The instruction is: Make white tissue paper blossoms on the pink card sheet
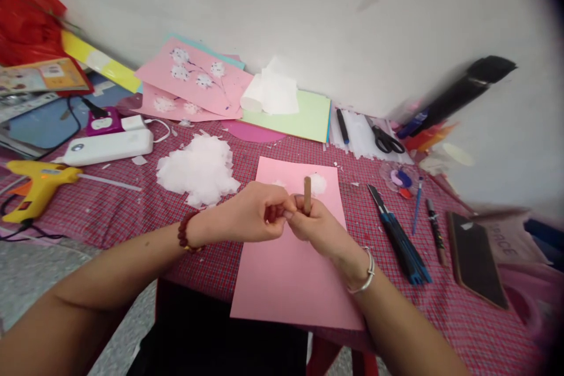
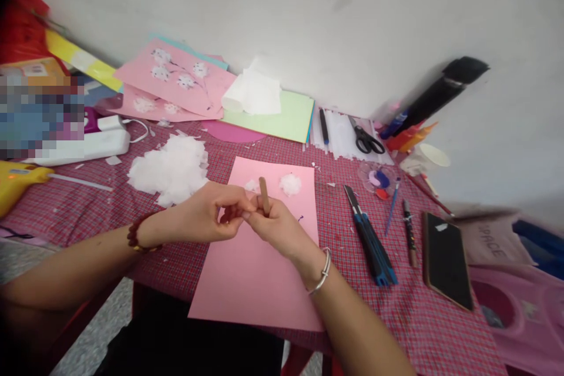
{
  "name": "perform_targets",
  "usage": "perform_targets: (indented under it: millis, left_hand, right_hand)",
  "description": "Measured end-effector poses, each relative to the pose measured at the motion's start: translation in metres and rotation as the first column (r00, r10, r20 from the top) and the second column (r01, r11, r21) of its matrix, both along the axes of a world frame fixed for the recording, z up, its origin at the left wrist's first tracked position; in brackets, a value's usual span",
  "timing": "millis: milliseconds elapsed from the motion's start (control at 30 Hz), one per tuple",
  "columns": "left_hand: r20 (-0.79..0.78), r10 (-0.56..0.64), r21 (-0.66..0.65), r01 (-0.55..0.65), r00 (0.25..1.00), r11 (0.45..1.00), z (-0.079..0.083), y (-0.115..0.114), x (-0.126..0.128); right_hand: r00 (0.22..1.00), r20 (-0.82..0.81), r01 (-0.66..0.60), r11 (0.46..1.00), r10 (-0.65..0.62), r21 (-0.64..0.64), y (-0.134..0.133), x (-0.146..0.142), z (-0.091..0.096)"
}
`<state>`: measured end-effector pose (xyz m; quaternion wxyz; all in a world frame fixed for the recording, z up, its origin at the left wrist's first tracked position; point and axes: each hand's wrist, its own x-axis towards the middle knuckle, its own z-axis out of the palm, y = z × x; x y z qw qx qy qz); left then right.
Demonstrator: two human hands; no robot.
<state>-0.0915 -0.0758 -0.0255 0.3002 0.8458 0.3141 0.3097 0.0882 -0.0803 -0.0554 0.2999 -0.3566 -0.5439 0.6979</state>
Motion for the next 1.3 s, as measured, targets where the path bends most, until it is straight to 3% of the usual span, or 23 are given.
perform_targets:
  millis: [233, 400, 467, 533, 633, 700, 800, 900, 1067, 1167, 1300]
  left_hand:
    - [-0.044, 0.038, 0.153, -0.03, 0.998, 0.988, -0.007, -0.001, 0.001]
    - [0.008, 0.022, 0.17, -0.023, 1.0, 0.985, -0.014, 0.002, 0.0]
    - [0.069, 0.024, 0.084, -0.03, 0.997, 0.996, -0.014, 0.004, -0.002]
    - [0.131, 0.015, -0.136, 0.003, 0.991, 0.991, -0.013, 0.006, -0.004]
    - [0.26, -0.013, -0.485, 0.142, 0.965, 0.863, -0.011, 0.008, -0.006]
    - [0.338, -0.011, -0.547, 0.206, 0.941, 0.811, -0.011, 0.008, -0.006]
    - [0.31, 0.015, -0.414, 0.121, 0.951, 0.902, -0.013, 0.006, -0.005]
    - [0.165, 0.058, -0.13, -0.037, 0.985, 0.991, -0.018, 0.005, -0.004]
    - [0.005, 0.086, 0.231, -0.085, 0.996, 0.969, -0.028, 0.004, -0.002]
    - [-0.027, 0.17, 0.231, -0.16, 0.985, 0.96, -0.03, 0.009, -0.003]
    - [-0.014, 0.327, 0.058, -0.326, 0.945, 0.944, -0.026, 0.022, -0.011]
  right_hand:
    - [0.999, 0.042, -0.017, 0.999, 0.019, -0.045, 0.001, -0.001, -0.005]
    - [0.998, 0.066, -0.019, 0.998, 0.023, -0.053, 0.0, -0.002, -0.007]
    - [0.999, 0.037, -0.021, 0.996, 0.025, -0.088, -0.001, -0.003, -0.007]
    - [1.0, -0.022, -0.021, 0.99, 0.018, -0.139, 0.0, -0.002, -0.007]
    - [0.996, -0.092, -0.023, 0.983, 0.006, -0.182, 0.001, 0.001, -0.006]
    - [0.994, -0.11, -0.016, 0.98, -0.006, -0.197, 0.003, 0.002, -0.006]
    - [0.992, -0.124, -0.001, 0.976, -0.027, -0.219, 0.004, 0.003, -0.006]
    - [0.992, -0.124, 0.003, 0.972, -0.033, -0.235, 0.004, 0.002, -0.005]
    - [0.992, -0.12, 0.009, 0.972, -0.038, -0.234, 0.003, 0.002, -0.004]
    - [0.993, -0.113, -0.011, 0.979, -0.013, -0.203, 0.002, 0.003, -0.003]
    - [0.995, -0.097, -0.031, 0.987, 0.016, -0.158, 0.002, 0.005, -0.001]
